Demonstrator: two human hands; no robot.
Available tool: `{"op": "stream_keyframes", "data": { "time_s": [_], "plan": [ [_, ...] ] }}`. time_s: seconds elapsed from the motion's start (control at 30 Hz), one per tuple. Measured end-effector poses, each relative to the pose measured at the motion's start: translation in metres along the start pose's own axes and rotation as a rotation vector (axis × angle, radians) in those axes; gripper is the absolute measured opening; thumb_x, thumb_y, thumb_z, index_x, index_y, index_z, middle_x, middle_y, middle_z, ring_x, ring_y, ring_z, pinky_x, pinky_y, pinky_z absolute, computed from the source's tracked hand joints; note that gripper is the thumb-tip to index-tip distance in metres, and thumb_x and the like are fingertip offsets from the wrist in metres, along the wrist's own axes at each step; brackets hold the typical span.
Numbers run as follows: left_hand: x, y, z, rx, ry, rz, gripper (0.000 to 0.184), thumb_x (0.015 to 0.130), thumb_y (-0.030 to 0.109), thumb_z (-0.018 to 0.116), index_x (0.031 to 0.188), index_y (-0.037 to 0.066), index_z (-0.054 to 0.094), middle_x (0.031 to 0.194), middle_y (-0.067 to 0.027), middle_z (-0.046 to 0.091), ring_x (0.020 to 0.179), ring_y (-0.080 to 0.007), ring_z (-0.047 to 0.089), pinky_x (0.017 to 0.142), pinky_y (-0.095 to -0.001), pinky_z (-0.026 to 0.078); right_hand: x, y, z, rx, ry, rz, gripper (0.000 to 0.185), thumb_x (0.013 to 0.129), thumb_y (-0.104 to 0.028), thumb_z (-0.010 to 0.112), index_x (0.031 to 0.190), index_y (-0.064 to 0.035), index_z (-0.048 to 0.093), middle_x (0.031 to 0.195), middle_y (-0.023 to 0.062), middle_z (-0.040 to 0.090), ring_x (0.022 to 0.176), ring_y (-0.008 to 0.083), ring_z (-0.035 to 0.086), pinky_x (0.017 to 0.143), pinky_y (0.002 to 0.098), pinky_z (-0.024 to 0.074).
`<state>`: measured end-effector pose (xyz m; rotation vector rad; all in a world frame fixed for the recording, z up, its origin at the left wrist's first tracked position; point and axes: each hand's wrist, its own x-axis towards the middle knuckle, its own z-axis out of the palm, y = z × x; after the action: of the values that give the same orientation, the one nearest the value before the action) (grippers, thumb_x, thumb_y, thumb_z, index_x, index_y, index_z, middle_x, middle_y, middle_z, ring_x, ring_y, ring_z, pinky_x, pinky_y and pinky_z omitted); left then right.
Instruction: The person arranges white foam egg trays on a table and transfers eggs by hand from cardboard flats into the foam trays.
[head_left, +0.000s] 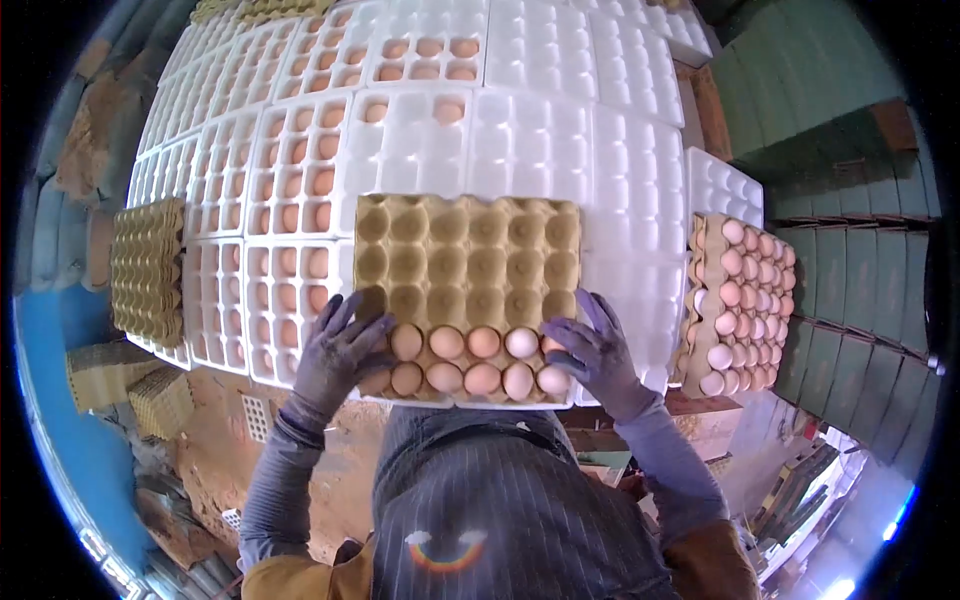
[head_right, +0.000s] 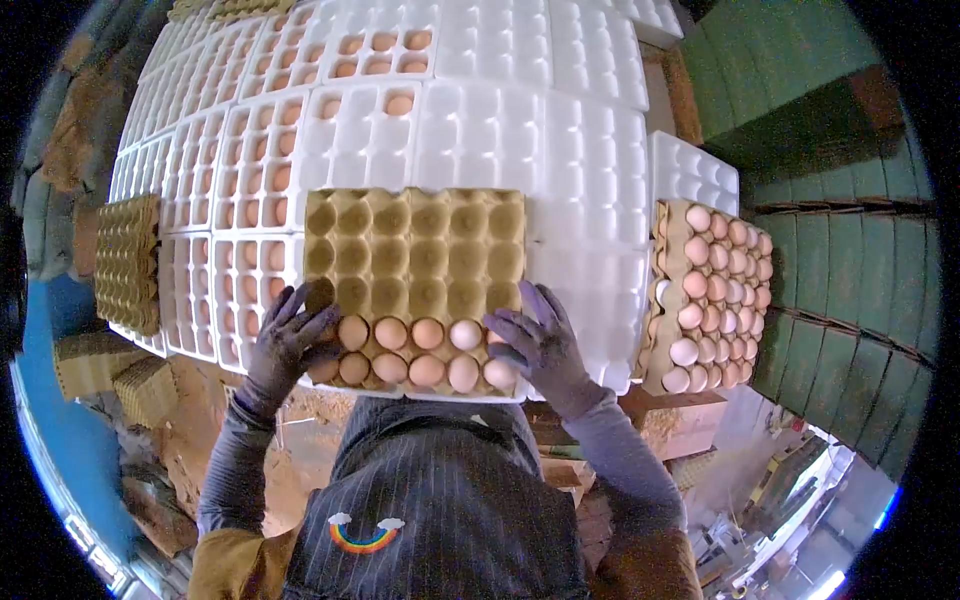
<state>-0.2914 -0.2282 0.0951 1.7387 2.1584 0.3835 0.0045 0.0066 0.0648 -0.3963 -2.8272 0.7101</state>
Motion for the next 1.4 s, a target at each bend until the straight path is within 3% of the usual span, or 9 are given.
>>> {"op": "stream_keyframes", "data": {
  "time_s": [0.2, 0.33, 0.43, 0.47, 0.57, 0.67, 0.77, 1.03, 1.4],
  "plan": [
    [-0.015, 0.002, -0.001, 0.098, -0.019, 0.031, 0.054, 0.078, 0.023, 0.070, 0.129, 0.014, 0.057, 0.128, -0.0089, 0.059, 0.124, -0.0305, 0.051, 0.109, -0.0443, 0.038, -0.001, -0.003, -0.004, -0.076, -0.029, -0.115, 0.041, 0.082, -0.025, 0.070, 0.120, -0.0138, 0.063, 0.115, 0.0089, 0.061, 0.127, 0.0306, 0.047, 0.108, 0.0483, 0.0383],
    [-0.019, 0.002, -0.003, -0.309, 0.103, -0.208, 0.041, 0.087, 0.013, 0.065, 0.127, 0.007, 0.058, 0.123, -0.0134, 0.062, 0.120, -0.0290, 0.055, 0.104, -0.0386, 0.044, 0.003, -0.014, -0.017, 0.829, 0.152, 0.480, 0.031, 0.082, -0.008, 0.067, 0.113, -0.0072, 0.065, 0.108, 0.0089, 0.061, 0.102, 0.0286, 0.061, 0.093, 0.0377, 0.0507],
    [-0.020, 0.008, 0.000, -1.287, 0.441, -0.519, 0.030, 0.100, 0.016, 0.052, 0.120, -0.004, 0.058, 0.113, -0.0103, 0.064, 0.112, -0.0164, 0.058, 0.094, -0.0316, 0.051, 0.024, -0.013, -0.018, -0.007, -0.087, -0.194, 0.022, 0.088, -0.022, 0.066, 0.101, -0.0040, 0.063, 0.098, 0.0098, 0.058, 0.094, 0.0255, 0.062, 0.078, 0.0402, 0.0529],
    [-0.010, 0.018, 0.004, -1.183, 0.645, -0.270, 0.024, 0.099, 0.014, 0.054, 0.115, -0.003, 0.060, 0.101, -0.0085, 0.063, 0.102, -0.0162, 0.062, 0.087, -0.0284, 0.052, 0.030, -0.035, -0.022, 0.140, -0.343, 0.287, 0.031, 0.089, -0.035, 0.063, 0.102, -0.0057, 0.063, 0.102, 0.0103, 0.059, 0.093, 0.0268, 0.064, 0.076, 0.0399, 0.0537],
    [-0.005, 0.023, -0.019, -0.553, 0.317, -0.285, 0.025, 0.093, 0.014, 0.062, 0.113, -0.001, 0.061, 0.102, -0.0076, 0.061, 0.095, -0.0159, 0.061, 0.081, -0.0282, 0.052, 0.028, -0.027, 0.007, -0.271, -0.335, 0.020, 0.046, 0.087, -0.045, 0.063, 0.112, -0.0055, 0.061, 0.105, 0.0132, 0.059, 0.090, 0.0297, 0.065, 0.077, 0.0404, 0.0539],
    [0.010, 0.043, 0.003, -0.211, 0.214, -0.174, 0.038, 0.086, 0.025, 0.069, 0.119, 0.007, 0.061, 0.114, -0.0166, 0.060, 0.096, -0.0299, 0.064, 0.082, -0.0374, 0.052, 0.040, -0.009, -0.008, -0.019, -0.309, 0.097, 0.050, 0.084, -0.036, 0.071, 0.122, -0.0076, 0.054, 0.108, 0.0097, 0.061, 0.081, 0.0243, 0.066, 0.067, 0.0355, 0.0548],
    [0.005, 0.044, 0.024, 0.145, 0.080, -0.183, 0.044, 0.084, 0.031, 0.070, 0.120, 0.007, 0.058, 0.117, -0.0187, 0.059, 0.100, -0.0366, 0.062, 0.083, -0.0426, 0.052, 0.047, -0.018, -0.038, 1.570, -0.386, 0.611, 0.030, 0.086, -0.018, 0.068, 0.113, -0.0086, 0.058, 0.125, 0.0090, 0.051, 0.096, 0.0200, 0.062, 0.082, 0.0328, 0.0539],
    [0.008, 0.054, -0.003, -0.339, 0.138, -0.258, 0.032, 0.083, 0.016, 0.070, 0.114, 0.013, 0.062, 0.127, -0.0162, 0.055, 0.102, -0.0350, 0.064, 0.079, -0.0401, 0.056, 0.061, -0.059, 0.024, -0.460, -0.381, -0.036, 0.048, 0.082, -0.041, 0.068, 0.122, -0.0159, 0.060, 0.146, 0.0124, 0.038, 0.117, 0.0395, 0.052, 0.091, 0.0426, 0.0489],
    [0.044, 0.068, 0.007, 0.324, -0.186, -0.037, 0.044, 0.079, 0.030, 0.069, 0.117, 0.007, 0.063, 0.140, -0.0155, 0.044, 0.107, -0.0319, 0.055, 0.086, -0.0414, 0.051, 0.071, -0.026, -0.017, 0.147, 0.113, 0.021, 0.045, 0.075, -0.038, 0.079, 0.110, -0.0143, 0.064, 0.128, 0.0134, 0.051, 0.099, 0.0270, 0.064, 0.078, 0.0369, 0.0568]
  ]
}}
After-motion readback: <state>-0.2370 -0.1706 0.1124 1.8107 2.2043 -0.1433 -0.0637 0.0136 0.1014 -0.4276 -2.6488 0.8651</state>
